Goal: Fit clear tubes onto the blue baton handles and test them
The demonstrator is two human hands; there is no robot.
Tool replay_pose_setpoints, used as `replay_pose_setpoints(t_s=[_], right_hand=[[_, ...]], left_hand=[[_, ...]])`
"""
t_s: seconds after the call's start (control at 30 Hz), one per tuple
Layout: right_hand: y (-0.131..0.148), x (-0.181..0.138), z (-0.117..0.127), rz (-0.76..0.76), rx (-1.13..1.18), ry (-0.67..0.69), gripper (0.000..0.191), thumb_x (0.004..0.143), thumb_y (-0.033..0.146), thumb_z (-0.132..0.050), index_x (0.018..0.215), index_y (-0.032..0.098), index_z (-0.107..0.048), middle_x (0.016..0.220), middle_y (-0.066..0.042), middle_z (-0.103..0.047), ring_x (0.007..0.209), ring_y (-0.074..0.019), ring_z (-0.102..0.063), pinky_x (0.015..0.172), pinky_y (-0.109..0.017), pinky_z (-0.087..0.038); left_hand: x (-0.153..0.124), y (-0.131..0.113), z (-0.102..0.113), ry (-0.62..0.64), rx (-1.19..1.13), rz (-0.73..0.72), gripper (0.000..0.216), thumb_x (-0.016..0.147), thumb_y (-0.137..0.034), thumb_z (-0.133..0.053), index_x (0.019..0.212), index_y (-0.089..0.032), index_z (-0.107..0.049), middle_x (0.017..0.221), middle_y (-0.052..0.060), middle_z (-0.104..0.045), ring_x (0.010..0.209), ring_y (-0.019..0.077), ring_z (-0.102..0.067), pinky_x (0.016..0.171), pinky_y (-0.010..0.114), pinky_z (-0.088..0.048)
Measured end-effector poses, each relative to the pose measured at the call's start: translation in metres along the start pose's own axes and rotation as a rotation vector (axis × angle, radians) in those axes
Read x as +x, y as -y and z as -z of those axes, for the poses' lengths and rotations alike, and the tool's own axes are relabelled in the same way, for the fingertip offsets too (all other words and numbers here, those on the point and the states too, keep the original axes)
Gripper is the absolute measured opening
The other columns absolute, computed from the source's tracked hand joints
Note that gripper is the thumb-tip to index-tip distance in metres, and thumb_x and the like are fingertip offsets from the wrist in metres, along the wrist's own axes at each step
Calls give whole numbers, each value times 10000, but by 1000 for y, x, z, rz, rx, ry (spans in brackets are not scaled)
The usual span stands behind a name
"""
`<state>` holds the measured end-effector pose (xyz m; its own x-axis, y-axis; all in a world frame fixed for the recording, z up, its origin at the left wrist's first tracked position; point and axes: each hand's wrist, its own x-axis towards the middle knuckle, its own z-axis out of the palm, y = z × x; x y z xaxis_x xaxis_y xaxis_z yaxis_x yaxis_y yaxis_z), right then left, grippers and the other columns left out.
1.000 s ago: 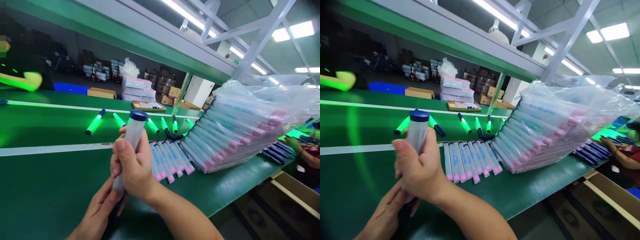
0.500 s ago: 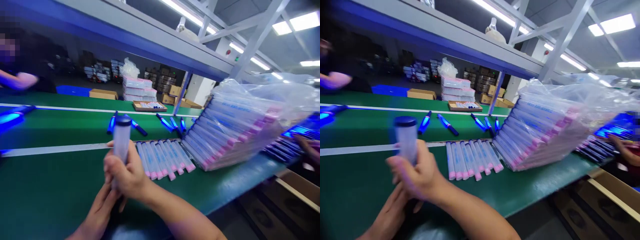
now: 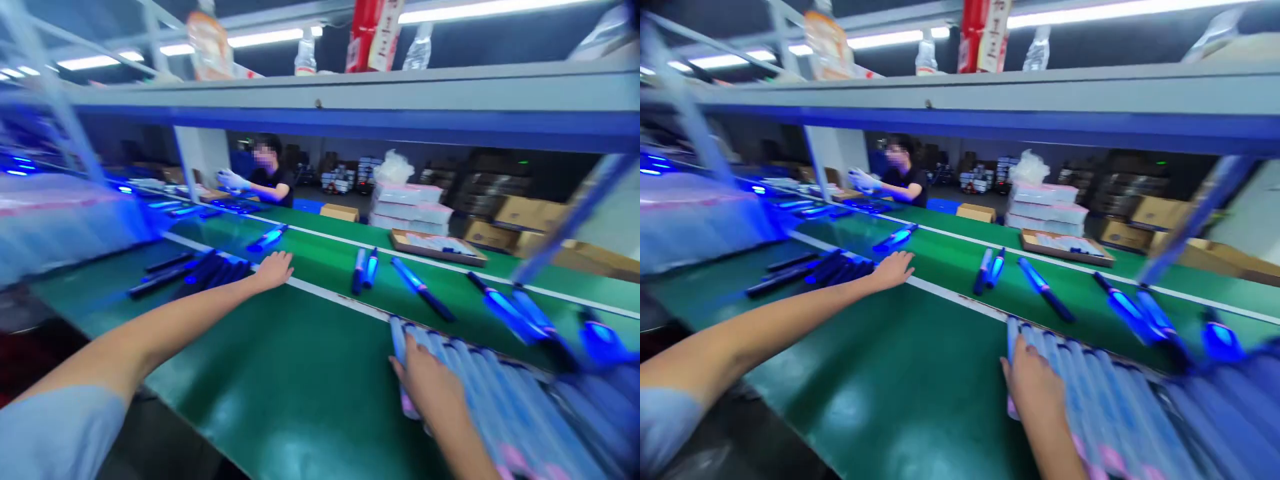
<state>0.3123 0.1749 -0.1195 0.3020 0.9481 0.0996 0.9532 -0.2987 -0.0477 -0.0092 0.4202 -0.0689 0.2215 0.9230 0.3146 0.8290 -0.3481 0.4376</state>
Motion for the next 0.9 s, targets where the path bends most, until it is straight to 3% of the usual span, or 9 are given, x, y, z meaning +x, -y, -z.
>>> replay_pose_setpoints(t_s=[0.07, 0.17, 0.27, 0.37, 0.47, 0.57, 0.73, 0.83, 0.9], right_hand=[[1, 4, -9, 29, -11, -2, 495, 980, 370, -472, 1372, 70, -507, 1063, -208, -715, 920, -383, -740, 762, -515, -567], [-3, 12, -19, 54, 63, 26, 521, 968, 367, -460, 1380, 49, -491, 1035, -213, -718, 916, -396, -735, 808, -551, -552], [-9, 17, -18, 39, 351, -18, 499, 938, 426, -449, 1310, 106, -543, 1136, -200, -687, 990, -379, -707, 892, -560, -533], [-5, 13, -8, 18, 985, -62, 431, 861, 492, -535, 1162, 185, -566, 1023, -94, -667, 867, -274, -701, 763, -437, -585], [9, 4, 7, -65, 1717, -62, 410, 716, 426, -671, 1041, 219, -530, 813, 29, -607, 605, -139, -611, 521, -269, -517], [19, 5, 23, -104, 2191, -131, 382, 639, 309, -676, 975, 224, -516, 720, 80, -570, 468, -55, -450, 425, -176, -377], [8, 15, 36, -256, 2513, -192, 252, 774, 338, -663, 951, 219, -529, 609, 107, -476, 447, -40, -417, 432, -142, -351], [3, 15, 38, -227, 2594, -202, 248, 833, 381, -676, 900, 213, -507, 604, 110, -459, 440, -27, -403, 436, -128, -354], [3, 14, 39, -184, 2589, -242, 273, 841, 397, -698, 904, 214, -504, 613, 112, -464, 446, -23, -410, 441, -123, -365]], left_hand=[[-28, 42, 22, -5, 203, 71, 395, 953, -356, -658, 1290, -157, -608, 1368, 124, -587, 1244, 299, -572, 1049, 546, -471], [-55, 76, 43, -2, 404, 163, 387, 962, -343, -652, 1297, -155, -605, 1351, 127, -598, 1192, 284, -608, 997, 517, -523], [-59, 81, 46, 30, 468, 187, 385, 960, -340, -657, 1285, -139, -611, 1330, 134, -609, 1173, 278, -620, 985, 499, -535], [-57, 69, 45, 81, 440, 179, 382, 961, -346, -655, 1277, -138, -612, 1317, 132, -615, 1158, 269, -625, 981, 493, -534], [-56, 43, 37, 183, 344, 115, 405, 915, -321, -667, 1238, -79, -637, 1233, 178, -644, 1078, 307, -655, 925, 469, -539], [-65, -4, 13, 337, 188, -39, 431, 889, -323, -584, 1239, -82, -658, 1109, 150, -681, 949, 294, -685, 809, 371, -548], [-139, -113, -35, 739, -619, -255, 427, 847, -374, -585, 1231, -199, -652, 1071, 55, -642, 772, 179, -617, 635, 268, -509], [-181, -159, -58, 940, -1018, -163, 359, 828, -309, -603, 1172, -209, -627, 1050, 51, -641, 774, 163, -603, 602, 247, -493], [-194, -170, -72, 974, -1186, -77, 327, 848, -296, -588, 1162, -202, -597, 1039, 54, -645, 733, 146, -604, 578, 240, -486]])
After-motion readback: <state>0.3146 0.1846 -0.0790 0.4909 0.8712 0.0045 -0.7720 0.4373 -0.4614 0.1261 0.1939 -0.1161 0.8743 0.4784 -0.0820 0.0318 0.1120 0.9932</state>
